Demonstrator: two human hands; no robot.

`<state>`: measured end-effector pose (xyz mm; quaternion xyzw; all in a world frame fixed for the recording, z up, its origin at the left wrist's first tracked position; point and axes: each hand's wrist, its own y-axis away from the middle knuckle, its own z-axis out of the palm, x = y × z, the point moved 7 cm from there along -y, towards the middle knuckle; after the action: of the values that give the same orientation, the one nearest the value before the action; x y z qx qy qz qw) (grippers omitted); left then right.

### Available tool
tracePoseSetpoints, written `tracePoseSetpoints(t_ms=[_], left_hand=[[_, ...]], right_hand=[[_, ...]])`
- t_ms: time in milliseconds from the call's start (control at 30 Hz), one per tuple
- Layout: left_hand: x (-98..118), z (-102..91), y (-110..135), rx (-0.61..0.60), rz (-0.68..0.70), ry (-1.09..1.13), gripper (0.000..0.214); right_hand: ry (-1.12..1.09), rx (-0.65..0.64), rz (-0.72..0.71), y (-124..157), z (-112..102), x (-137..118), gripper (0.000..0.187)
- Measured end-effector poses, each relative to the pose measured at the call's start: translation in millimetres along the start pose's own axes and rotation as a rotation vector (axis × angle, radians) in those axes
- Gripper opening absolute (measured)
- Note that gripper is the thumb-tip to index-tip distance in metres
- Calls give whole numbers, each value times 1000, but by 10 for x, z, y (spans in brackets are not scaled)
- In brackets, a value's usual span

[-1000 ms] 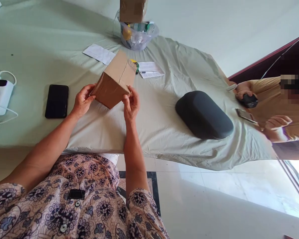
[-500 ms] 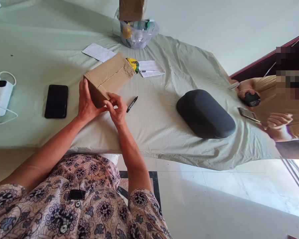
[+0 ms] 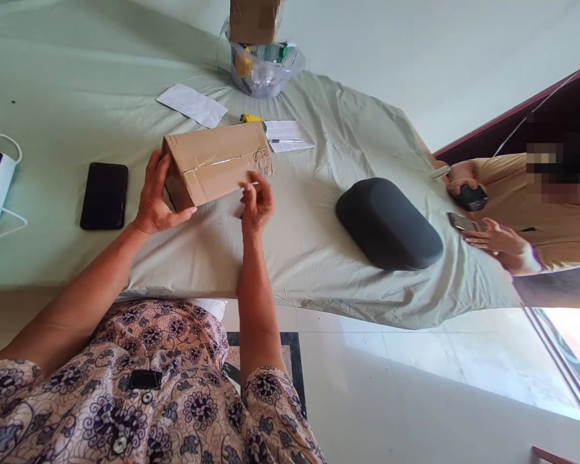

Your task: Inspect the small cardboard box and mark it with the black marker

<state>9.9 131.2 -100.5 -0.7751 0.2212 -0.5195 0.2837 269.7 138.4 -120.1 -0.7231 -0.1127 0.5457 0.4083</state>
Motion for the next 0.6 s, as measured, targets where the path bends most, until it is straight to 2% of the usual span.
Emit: tracePoseSetpoints(t_ms=[167, 267, 433, 600], left_hand=[[32, -28, -29, -69, 5, 86, 109], [7, -27, -21, -87, -52, 154, 113], [-145, -36, -8, -28, -212, 291, 103], [-351, -112, -41, 99, -197, 416, 74]], right_hand=[[13, 175, 137, -120, -345, 326, 54], [-18, 225, 241, -130, -440, 446, 56], [-76, 119, 306, -89, -285, 463, 58], [-35, -55, 211, -39, -72, 320, 51]])
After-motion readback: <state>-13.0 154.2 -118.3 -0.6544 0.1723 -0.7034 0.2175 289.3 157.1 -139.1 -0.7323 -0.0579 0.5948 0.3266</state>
